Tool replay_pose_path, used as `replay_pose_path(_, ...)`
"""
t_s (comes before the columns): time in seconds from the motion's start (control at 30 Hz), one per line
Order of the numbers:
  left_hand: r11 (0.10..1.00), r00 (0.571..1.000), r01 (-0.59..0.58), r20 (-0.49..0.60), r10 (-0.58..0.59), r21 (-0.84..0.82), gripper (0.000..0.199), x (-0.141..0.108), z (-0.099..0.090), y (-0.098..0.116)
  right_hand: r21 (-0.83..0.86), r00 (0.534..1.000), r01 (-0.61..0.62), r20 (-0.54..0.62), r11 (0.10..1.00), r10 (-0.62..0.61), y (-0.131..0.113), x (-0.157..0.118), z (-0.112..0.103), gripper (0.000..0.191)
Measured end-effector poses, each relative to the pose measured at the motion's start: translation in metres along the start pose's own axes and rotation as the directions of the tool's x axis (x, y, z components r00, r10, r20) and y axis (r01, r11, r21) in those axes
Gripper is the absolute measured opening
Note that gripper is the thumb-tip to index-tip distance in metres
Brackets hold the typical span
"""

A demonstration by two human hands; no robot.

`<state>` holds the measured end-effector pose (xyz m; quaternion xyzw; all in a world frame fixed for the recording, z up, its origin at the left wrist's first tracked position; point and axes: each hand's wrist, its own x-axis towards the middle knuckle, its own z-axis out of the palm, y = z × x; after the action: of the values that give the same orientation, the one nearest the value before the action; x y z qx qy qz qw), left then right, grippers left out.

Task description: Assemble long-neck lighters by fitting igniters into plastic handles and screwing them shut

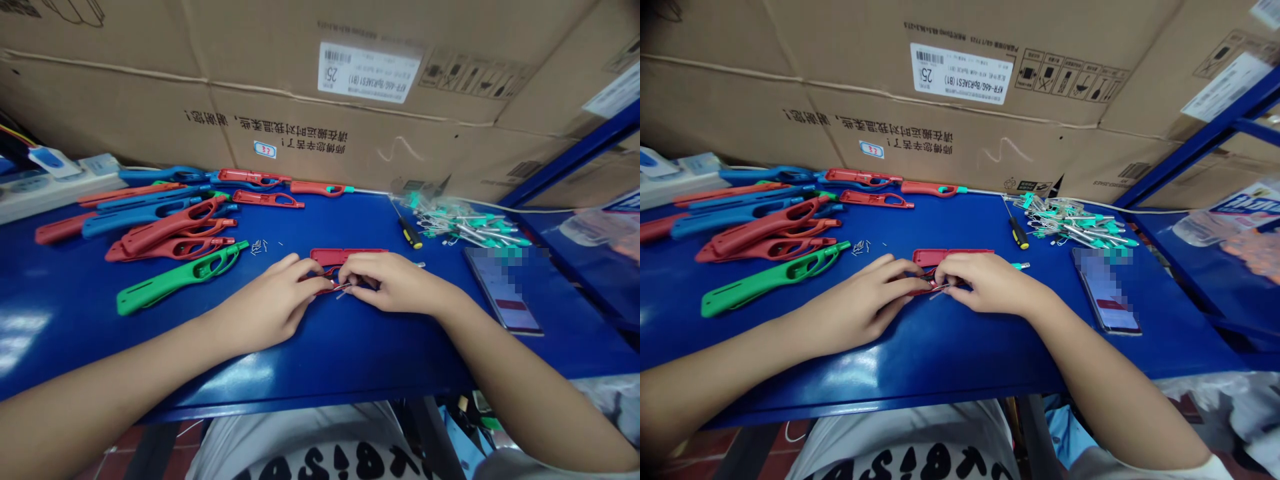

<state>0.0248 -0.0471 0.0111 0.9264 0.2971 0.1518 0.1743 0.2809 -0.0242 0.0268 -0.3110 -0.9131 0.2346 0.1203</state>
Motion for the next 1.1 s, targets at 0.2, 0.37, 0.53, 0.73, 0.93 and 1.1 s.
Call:
replay_pose_path(0.2, 1.000, 1.000, -0.008, -0.007, 0.008, 0.004, 0.035, -0.001, 0.000, -0.001, 0.005, 1.000, 0.011, 0.014, 1.000, -0.011, 0.000, 0.000, 0.000, 0.011)
replay_pose_path(0.37, 1.000, 1.000, -0.009, -0.009, 0.009, -0.003, 0.035, 0.000, 0.000, -0.001, 0.027, 1.000, 0.023, 0.017, 0.999, -0.023, 0.000, 0.001, 0.001, 0.012)
replay_pose_path(0.53, 1.000, 1.000, -0.009, -0.014, 0.009, -0.010, 0.035, 0.001, 0.000, -0.001, 0.039, 1.000, 0.002, 0.019, 0.999, -0.003, 0.000, 0.002, 0.000, 0.013)
replay_pose_path(0.73, 1.000, 1.000, -0.007, -0.018, 0.007, -0.006, 0.034, -0.001, -0.001, -0.001, 0.008, 0.999, -0.013, 0.038, 1.000, 0.013, -0.002, 0.002, -0.001, 0.016)
replay_pose_path(0.93, 1.000, 1.000, -0.010, -0.025, 0.010, -0.009, 0.034, 0.001, -0.001, 0.001, -0.002, 0.999, -0.014, 0.051, 1.000, 0.014, -0.003, -0.001, -0.004, 0.017)
replay_pose_path(1.1, 1.000, 1.000, -0.001, -0.008, 0.001, -0.005, 0.036, 0.002, -0.002, 0.001, 0.035, 0.996, -0.083, 0.020, 0.996, 0.082, -0.003, -0.003, -0.010, 0.016)
